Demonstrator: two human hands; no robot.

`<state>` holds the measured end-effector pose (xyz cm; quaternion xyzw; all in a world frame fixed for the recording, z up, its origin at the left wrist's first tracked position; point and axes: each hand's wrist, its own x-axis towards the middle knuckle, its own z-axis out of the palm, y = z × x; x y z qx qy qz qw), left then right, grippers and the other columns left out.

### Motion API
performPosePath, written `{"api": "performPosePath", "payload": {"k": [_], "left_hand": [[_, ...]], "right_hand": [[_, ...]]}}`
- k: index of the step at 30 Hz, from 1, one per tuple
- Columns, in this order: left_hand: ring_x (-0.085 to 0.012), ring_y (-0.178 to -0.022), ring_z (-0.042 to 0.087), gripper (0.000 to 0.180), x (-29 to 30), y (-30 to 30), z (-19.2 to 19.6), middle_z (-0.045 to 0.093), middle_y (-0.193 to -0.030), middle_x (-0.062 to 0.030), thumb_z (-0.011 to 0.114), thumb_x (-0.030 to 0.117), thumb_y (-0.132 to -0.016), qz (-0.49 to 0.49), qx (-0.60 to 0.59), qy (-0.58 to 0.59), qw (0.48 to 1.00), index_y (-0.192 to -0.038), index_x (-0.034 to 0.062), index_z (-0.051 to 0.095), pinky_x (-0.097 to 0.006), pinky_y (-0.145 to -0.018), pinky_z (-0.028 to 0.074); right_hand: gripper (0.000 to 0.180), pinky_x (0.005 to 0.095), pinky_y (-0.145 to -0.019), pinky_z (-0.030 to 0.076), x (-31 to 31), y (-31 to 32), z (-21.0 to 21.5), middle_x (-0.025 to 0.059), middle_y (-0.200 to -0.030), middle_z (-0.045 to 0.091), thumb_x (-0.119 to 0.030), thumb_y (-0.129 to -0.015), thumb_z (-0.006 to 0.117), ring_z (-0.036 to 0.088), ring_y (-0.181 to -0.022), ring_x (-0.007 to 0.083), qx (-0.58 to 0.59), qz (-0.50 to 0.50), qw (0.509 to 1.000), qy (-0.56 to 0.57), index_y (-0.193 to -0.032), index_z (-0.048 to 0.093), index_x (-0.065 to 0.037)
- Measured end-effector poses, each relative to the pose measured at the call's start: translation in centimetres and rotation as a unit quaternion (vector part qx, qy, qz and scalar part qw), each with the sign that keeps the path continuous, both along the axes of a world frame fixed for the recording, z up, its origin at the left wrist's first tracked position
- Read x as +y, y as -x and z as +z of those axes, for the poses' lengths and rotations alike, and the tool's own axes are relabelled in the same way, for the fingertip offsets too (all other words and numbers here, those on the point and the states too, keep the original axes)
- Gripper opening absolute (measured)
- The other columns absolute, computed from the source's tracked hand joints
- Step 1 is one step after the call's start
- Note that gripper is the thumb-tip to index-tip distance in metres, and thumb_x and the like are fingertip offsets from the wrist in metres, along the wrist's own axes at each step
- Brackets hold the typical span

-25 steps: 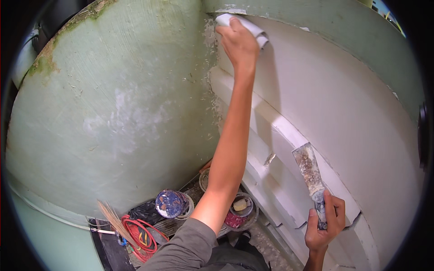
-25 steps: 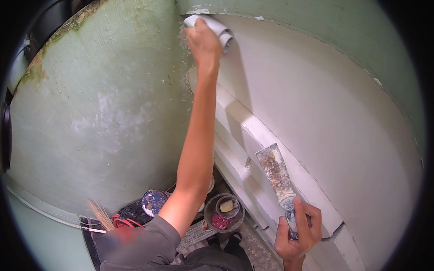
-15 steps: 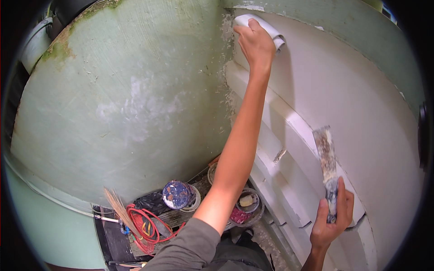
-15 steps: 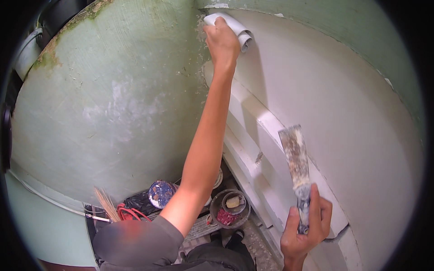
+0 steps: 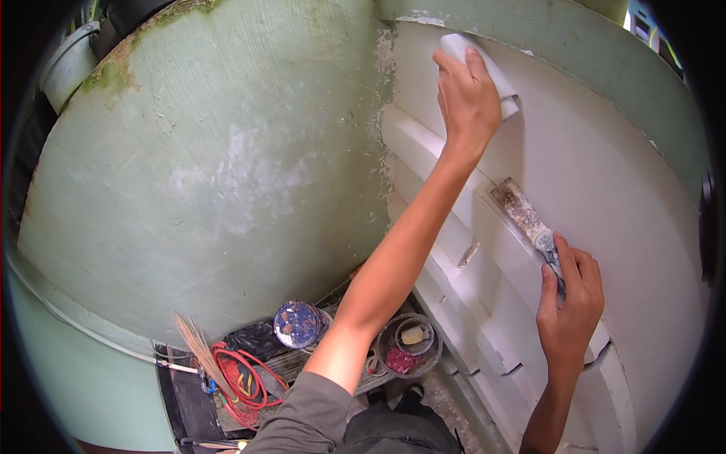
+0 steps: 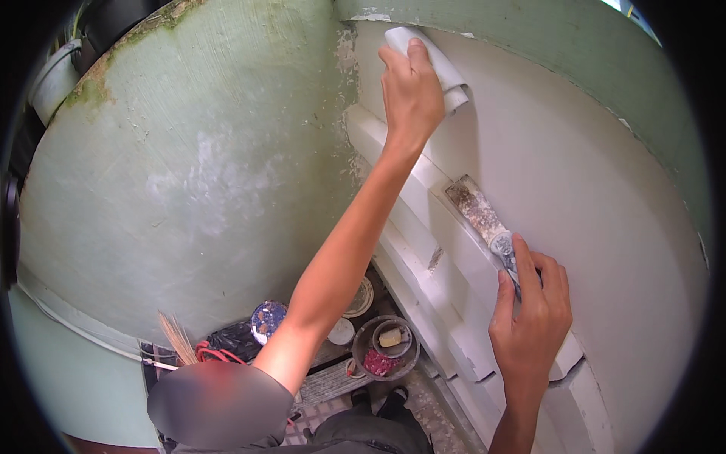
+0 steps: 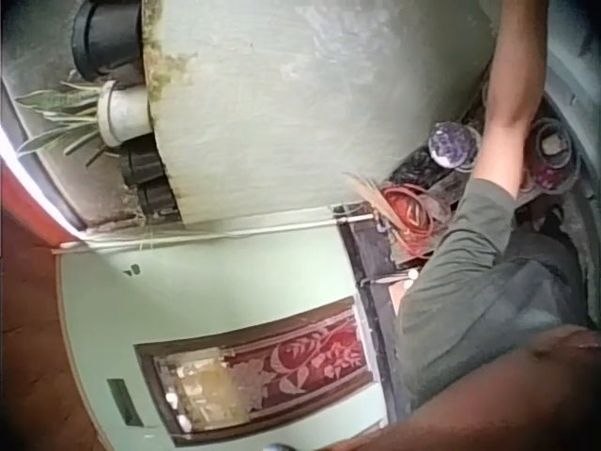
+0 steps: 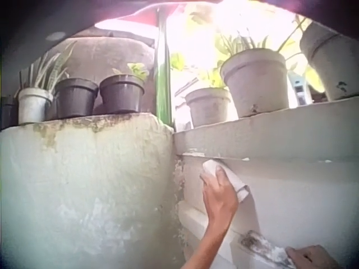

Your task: Applying and smoothing filler or plaster onto a wall corner and grooves using a putty knife and a sanding block.

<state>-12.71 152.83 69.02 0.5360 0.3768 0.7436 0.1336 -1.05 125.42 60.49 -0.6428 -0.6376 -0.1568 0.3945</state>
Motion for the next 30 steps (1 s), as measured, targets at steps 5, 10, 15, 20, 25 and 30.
{"api": "performPosePath", "payload": {"k": [5, 10, 15, 20, 25, 30], "left_hand": [[-0.0558, -0.098, 0.065, 0.050, 0.0, 2.4, 1.4, 0.066, -0.101, -0.0398, 0.041, 0.038, -0.109, -0.030, -0.023, 0.060, 0.997, -0.113, -0.0115, 0.046, -0.060, -0.090, 0.047], [-0.0563, -0.106, 0.064, 0.058, -2.2, 0.9, -0.1, 0.066, -0.108, -0.0425, 0.040, 0.044, -0.108, -0.056, 0.041, 0.038, 0.997, -0.117, -0.0128, 0.048, -0.059, -0.098, 0.045], [-0.0571, -0.097, 0.065, 0.046, 2.9, 3.1, 0.8, 0.067, -0.102, -0.0403, 0.044, 0.034, -0.109, -0.025, 0.019, 0.026, 0.999, -0.112, -0.0122, 0.046, -0.061, -0.090, 0.048], [-0.0588, -0.118, 0.059, 0.064, 1.5, 3.0, 0.0, 0.061, -0.120, -0.0461, 0.042, 0.048, -0.108, -0.065, 0.103, 0.031, 0.992, -0.129, -0.0124, 0.050, -0.060, -0.101, 0.043], [-0.0607, -0.112, 0.060, 0.060, 0.2, 2.3, -1.3, 0.065, -0.108, -0.0444, 0.041, 0.044, -0.110, -0.063, 0.093, 0.032, 0.993, -0.124, -0.0136, 0.051, -0.061, -0.097, 0.045], [-0.0604, -0.109, 0.062, 0.060, 1.2, 2.5, -1.1, 0.065, -0.107, -0.0440, 0.041, 0.043, -0.110, -0.028, 0.093, -0.021, 0.995, -0.123, -0.0145, 0.052, -0.062, -0.096, 0.045]], "right_hand": [[0.048, 0.0449, -0.087, 0.051, -0.8, -0.2, -0.1, 0.0152, -0.107, 0.065, 0.003, -0.088, 0.068, 0.064, -0.097, 0.0335, -0.015, 0.035, 0.999, 0.015, -0.136, 0.067, -0.001], [0.037, 0.0477, -0.084, 0.050, 0.6, 0.8, 0.9, 0.0170, -0.104, 0.063, -0.003, -0.089, 0.068, 0.063, -0.095, 0.0368, -0.043, 0.016, 0.997, 0.059, -0.126, 0.066, 0.003], [0.021, 0.0515, -0.079, 0.053, 4.5, 2.7, 1.1, 0.0160, -0.101, 0.063, -0.016, -0.092, 0.069, 0.066, -0.095, 0.0372, -0.071, 0.021, 0.994, 0.074, -0.107, 0.062, -0.002], [0.027, 0.0515, -0.079, 0.054, 7.7, 3.2, 0.5, 0.0142, -0.102, 0.063, -0.014, -0.089, 0.076, 0.066, -0.095, 0.0356, -0.113, 0.022, 0.989, 0.090, -0.108, 0.061, -0.003], [0.032, 0.0484, -0.078, 0.056, 9.6, 3.3, -0.6, 0.0120, -0.107, 0.064, -0.006, -0.083, 0.079, 0.067, -0.100, 0.0337, -0.180, 0.074, 0.981, 0.009, -0.110, 0.062, -0.003], [0.034, 0.0452, -0.082, 0.059, 9.3, 3.5, -1.4, 0.0119, -0.117, 0.068, -0.004, -0.083, 0.078, 0.069, -0.103, 0.0354, -0.148, 0.112, 0.983, 0.012, -0.113, 0.062, -0.005]]}}
